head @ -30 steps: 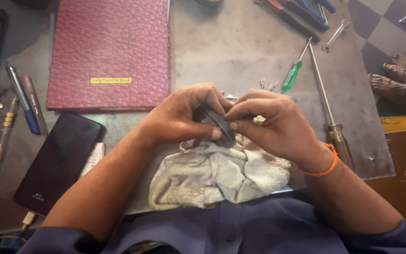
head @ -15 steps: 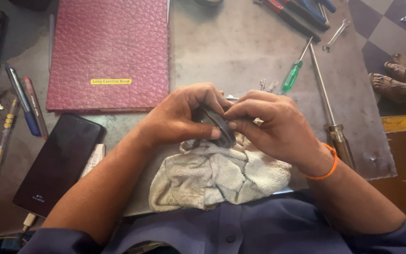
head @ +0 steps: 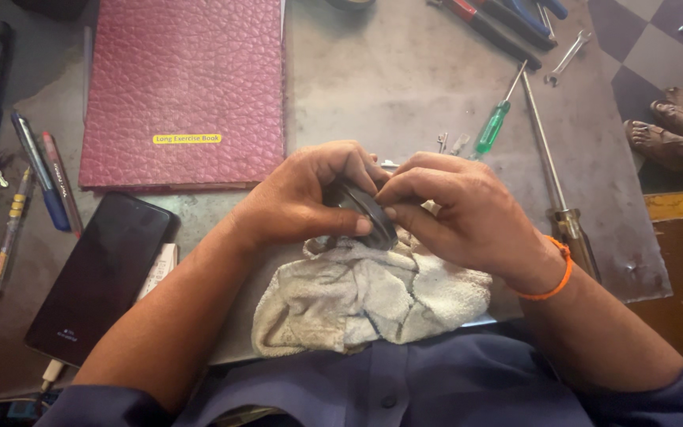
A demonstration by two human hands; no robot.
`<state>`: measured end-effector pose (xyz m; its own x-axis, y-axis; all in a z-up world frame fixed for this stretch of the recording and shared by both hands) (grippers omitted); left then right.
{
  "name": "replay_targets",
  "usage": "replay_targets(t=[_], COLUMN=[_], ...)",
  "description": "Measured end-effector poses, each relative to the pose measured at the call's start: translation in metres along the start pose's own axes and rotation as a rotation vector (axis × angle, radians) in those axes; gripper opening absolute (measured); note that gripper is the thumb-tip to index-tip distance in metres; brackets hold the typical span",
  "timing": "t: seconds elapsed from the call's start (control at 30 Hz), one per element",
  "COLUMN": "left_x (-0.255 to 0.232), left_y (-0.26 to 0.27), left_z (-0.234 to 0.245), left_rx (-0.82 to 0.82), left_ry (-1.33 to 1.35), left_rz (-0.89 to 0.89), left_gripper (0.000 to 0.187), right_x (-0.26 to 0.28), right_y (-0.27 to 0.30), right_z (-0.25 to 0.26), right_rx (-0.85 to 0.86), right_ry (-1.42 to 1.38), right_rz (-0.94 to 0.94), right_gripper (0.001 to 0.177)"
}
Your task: The person disassembles a motorcycle horn component using a screwdriver and a pick tool, then wipes the internal parts with a cloth before reassembling it.
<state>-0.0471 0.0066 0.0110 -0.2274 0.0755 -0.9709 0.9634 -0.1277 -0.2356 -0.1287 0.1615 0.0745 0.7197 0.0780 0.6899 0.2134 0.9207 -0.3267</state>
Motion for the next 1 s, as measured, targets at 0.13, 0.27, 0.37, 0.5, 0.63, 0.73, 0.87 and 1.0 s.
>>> replay_targets(t=[0.13,0.27,0.37,0.5,0.63,0.73,0.87,1.0], left_x=[0.0004,0.0014,0.0011,0.0013,-0.0009,-0.0006,0.0010,0.0007], left_y=[0.0001,-0.0011,-0.0004,0.0000,-0.0012,-0.0005,-0.0010,-0.0010], left_z=[0.0000,-0.0001,-0.0001,-0.0012,-0.0013,-0.0003,-0.0011,-0.0005], left_rx=[-0.011,-0.004,-0.006,0.003,0.017,0.009,0.005,0.004], left_ry=[0.001,0.057,0.048,0.052,0.001,0.023,0.062,0.075], left_rz=[0.007,0.030,0.028,0.020,-0.037,0.005,0.039,0.007], left_gripper=[0.026,0.026,0.026,0.026,0.026,0.026,0.026,0.025], right_x=[-0.0003,-0.0038,-0.0031,0.0011,0.0019,0.0008,-0.0049,-0.0015], right_y=[-0.0008,0.0008,0.0022,0.0023,0.0017,0.0022,0.0057,0.0065], right_z=[-0.0014,-0.0027,-0.0036,-0.0026,-0.0013,-0.0033,-0.0066,-0.0056], right_rx=[0.013,-0.013,-0.027,0.016,0.002,0.002,-0.017,-0.008], right_ry=[0.085,0.057,0.044,0.071,0.080,0.119,0.095,0.037], right_rz=[0.019,-0.021,-0.012,0.021,0.031,0.062,-0.020,0.002], right_gripper=[0.010,0.009,0.009,0.011,0.011,0.012,0.009,0.011])
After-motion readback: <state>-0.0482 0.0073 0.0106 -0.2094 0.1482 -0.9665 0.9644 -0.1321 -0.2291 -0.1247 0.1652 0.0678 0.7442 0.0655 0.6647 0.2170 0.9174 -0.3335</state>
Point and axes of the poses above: each hand's wrist, its own y-axis away from the middle knuckle, its own z-axis out of the back of the hand, x = y × z, the point moved 5 cm from there along -y, towards the middle knuckle, and after that the axes turned 6 degrees about -y, right-handed, at the moved point
